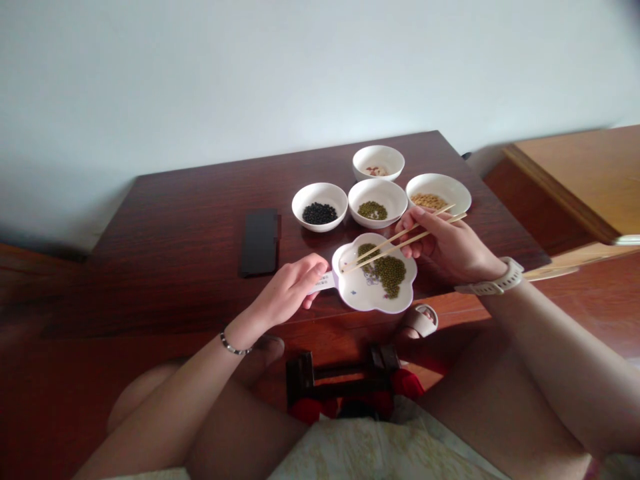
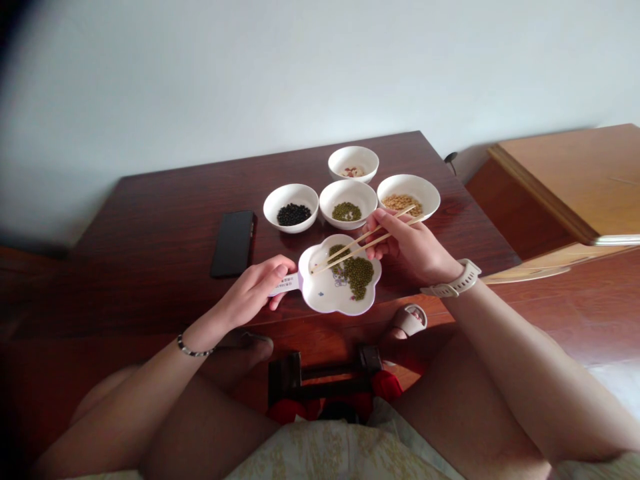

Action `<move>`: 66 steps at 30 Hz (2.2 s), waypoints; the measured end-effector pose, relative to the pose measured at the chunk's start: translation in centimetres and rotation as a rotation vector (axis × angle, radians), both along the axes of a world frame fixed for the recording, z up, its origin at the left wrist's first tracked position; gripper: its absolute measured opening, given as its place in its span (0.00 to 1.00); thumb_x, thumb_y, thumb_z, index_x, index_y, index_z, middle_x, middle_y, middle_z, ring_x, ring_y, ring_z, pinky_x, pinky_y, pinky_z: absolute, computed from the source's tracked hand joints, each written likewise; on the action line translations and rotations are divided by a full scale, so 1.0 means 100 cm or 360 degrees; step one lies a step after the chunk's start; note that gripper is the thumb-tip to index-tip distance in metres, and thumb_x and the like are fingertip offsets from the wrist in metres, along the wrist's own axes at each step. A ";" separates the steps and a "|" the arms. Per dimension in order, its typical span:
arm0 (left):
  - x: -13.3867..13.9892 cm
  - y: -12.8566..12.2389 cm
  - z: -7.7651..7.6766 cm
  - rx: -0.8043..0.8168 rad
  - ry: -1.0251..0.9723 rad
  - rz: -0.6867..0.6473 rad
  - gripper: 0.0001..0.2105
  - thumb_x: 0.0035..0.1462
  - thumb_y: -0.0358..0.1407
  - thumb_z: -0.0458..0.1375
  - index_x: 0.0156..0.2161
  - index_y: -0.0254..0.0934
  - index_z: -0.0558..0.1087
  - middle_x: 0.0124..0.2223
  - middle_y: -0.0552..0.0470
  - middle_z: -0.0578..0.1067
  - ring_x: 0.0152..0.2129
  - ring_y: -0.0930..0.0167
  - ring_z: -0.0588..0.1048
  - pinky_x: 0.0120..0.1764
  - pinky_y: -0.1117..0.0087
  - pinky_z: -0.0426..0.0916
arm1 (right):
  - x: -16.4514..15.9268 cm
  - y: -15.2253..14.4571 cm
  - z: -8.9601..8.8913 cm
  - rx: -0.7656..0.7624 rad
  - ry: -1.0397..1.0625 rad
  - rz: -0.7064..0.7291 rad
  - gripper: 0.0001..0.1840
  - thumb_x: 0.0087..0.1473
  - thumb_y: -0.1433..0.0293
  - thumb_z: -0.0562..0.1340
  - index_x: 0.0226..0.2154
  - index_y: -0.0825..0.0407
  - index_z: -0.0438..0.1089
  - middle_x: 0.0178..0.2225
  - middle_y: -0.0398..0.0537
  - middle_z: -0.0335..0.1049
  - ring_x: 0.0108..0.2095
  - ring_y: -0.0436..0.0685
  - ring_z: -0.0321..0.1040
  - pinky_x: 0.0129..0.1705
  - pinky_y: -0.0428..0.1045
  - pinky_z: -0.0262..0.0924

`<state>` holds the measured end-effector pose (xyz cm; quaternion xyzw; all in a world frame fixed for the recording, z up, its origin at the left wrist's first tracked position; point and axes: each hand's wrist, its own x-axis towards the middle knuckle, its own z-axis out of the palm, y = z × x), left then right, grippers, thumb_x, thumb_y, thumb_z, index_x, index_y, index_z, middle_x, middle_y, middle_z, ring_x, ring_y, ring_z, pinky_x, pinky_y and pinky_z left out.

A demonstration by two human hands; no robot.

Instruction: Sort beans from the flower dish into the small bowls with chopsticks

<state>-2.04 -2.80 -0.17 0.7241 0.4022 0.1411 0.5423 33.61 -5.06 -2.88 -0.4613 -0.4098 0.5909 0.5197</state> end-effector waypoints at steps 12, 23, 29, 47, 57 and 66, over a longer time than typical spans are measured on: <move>-0.011 -0.004 -0.019 0.0047 -0.0040 0.0051 0.22 0.88 0.60 0.56 0.51 0.45 0.78 0.28 0.58 0.75 0.27 0.64 0.76 0.42 0.61 0.72 | 0.024 0.008 0.014 0.0234 0.0099 -0.0398 0.21 0.72 0.53 0.81 0.35 0.47 0.79 0.36 0.45 0.77 0.28 0.51 0.74 0.28 0.45 0.74; -0.014 -0.003 -0.022 0.0053 -0.0030 0.0059 0.21 0.87 0.59 0.58 0.49 0.45 0.78 0.29 0.58 0.75 0.26 0.65 0.75 0.41 0.63 0.71 | 0.055 0.007 0.024 0.0229 0.0004 -0.0528 0.19 0.75 0.55 0.78 0.35 0.47 0.82 0.39 0.49 0.81 0.30 0.52 0.76 0.28 0.43 0.74; -0.010 0.000 -0.017 -0.0003 -0.0008 0.0016 0.20 0.87 0.57 0.59 0.51 0.44 0.78 0.29 0.58 0.75 0.27 0.66 0.76 0.41 0.64 0.71 | 0.047 -0.002 0.023 0.0011 -0.0099 -0.0268 0.18 0.72 0.53 0.80 0.37 0.48 0.84 0.33 0.48 0.81 0.26 0.53 0.77 0.26 0.45 0.75; -0.008 0.000 -0.014 -0.0021 -0.0005 0.0017 0.20 0.88 0.57 0.58 0.51 0.44 0.78 0.30 0.58 0.75 0.28 0.67 0.76 0.42 0.64 0.72 | 0.037 -0.006 0.023 0.0045 -0.0227 -0.0207 0.21 0.72 0.51 0.80 0.36 0.49 0.83 0.35 0.50 0.80 0.25 0.54 0.76 0.26 0.46 0.74; -0.005 -0.001 -0.024 0.0053 -0.0043 0.0075 0.21 0.87 0.58 0.59 0.50 0.43 0.78 0.28 0.59 0.74 0.25 0.68 0.75 0.37 0.65 0.71 | 0.036 -0.006 0.026 0.0080 -0.0273 -0.0202 0.24 0.68 0.48 0.82 0.34 0.49 0.83 0.35 0.50 0.80 0.25 0.54 0.78 0.26 0.47 0.75; -0.008 0.001 -0.025 0.0079 -0.0037 0.0022 0.21 0.89 0.58 0.58 0.51 0.43 0.78 0.29 0.59 0.74 0.26 0.68 0.76 0.39 0.65 0.72 | 0.027 -0.009 0.023 0.0020 -0.0142 -0.0237 0.22 0.68 0.50 0.83 0.34 0.49 0.86 0.36 0.50 0.80 0.25 0.51 0.75 0.25 0.45 0.74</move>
